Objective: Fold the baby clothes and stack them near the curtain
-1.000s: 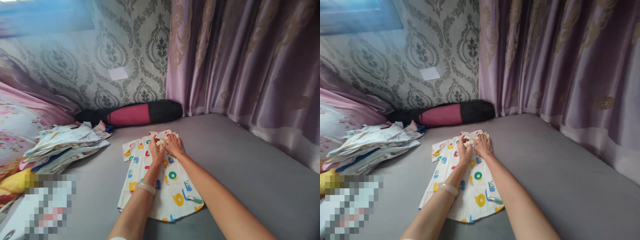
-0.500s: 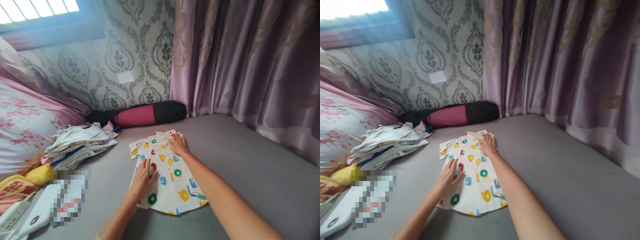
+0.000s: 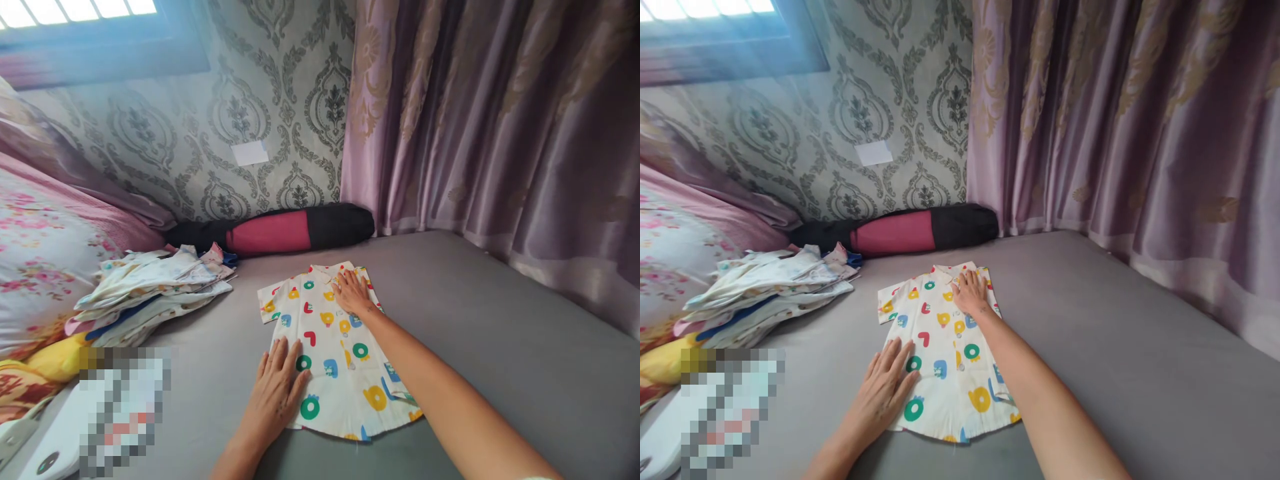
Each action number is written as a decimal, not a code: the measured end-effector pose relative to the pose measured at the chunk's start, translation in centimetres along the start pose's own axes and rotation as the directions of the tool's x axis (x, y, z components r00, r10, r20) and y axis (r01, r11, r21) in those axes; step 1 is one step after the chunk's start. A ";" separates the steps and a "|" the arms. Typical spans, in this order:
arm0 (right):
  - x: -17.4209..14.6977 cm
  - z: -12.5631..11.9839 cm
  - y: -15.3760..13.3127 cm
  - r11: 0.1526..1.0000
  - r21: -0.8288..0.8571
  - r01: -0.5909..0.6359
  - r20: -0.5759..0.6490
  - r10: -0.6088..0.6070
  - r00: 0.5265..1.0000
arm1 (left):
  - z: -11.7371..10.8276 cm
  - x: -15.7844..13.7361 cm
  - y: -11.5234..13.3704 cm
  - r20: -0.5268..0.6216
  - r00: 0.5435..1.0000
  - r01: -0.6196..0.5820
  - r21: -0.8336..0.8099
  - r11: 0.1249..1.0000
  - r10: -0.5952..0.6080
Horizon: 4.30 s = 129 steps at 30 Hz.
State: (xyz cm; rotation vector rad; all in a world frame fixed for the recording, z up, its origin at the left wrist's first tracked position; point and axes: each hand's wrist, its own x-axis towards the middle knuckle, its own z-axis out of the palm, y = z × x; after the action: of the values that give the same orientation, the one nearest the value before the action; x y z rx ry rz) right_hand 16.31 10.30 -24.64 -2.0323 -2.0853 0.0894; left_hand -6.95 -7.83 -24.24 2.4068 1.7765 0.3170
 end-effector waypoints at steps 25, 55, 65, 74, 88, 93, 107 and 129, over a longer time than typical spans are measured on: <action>1.9 -1.1 1.8 0.999 -0.046 0.023 0.068 -0.020 0.997 | 0.0 -1.0 -2.1 -0.180 0.983 -0.045 -0.019 0.999 0.040; 3.3 -1.1 -2.0 0.992 -0.026 0.124 0.055 -0.123 0.991 | 0.0 -1.0 -2.5 -0.201 0.978 -0.059 -0.048 0.997 0.049; 4.4 1.6 -6.6 0.951 0.053 0.305 0.117 -0.309 0.944 | 0.0 -0.9 -2.3 -0.164 0.983 -0.087 0.002 0.996 0.086; 4.6 0.3 -6.0 0.940 0.206 0.271 0.178 -0.308 0.934 | -0.5 -1.0 -2.1 -0.155 0.985 -0.083 -0.015 0.996 0.080; -0.3 -1.2 1.0 0.995 0.065 0.079 0.158 -0.089 0.983 | -1.0 -0.8 -2.2 -0.342 0.922 0.128 -0.169 0.977 -0.180; -0.7 -0.9 0.4 0.996 0.001 0.088 0.107 -0.088 0.990 | -1.6 -1.1 -1.9 -0.239 0.918 0.283 -0.164 0.945 -0.317; -1.3 -0.7 0.8 0.990 0.018 0.142 -0.045 -0.141 0.989 | -3.0 -0.5 -1.8 0.045 0.863 0.489 -0.322 0.810 -0.503; 0.8 0.6 -9.5 0.977 0.041 0.208 0.149 -0.212 0.966 | -3.0 0.0 -1.9 0.014 0.834 0.513 -0.383 0.768 -0.551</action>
State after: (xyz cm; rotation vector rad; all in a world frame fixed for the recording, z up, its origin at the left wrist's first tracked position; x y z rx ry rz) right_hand 6.83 10.80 -23.21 -1.8293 -2.3662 0.2407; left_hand -9.47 -7.33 -21.81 1.5665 2.1167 0.6412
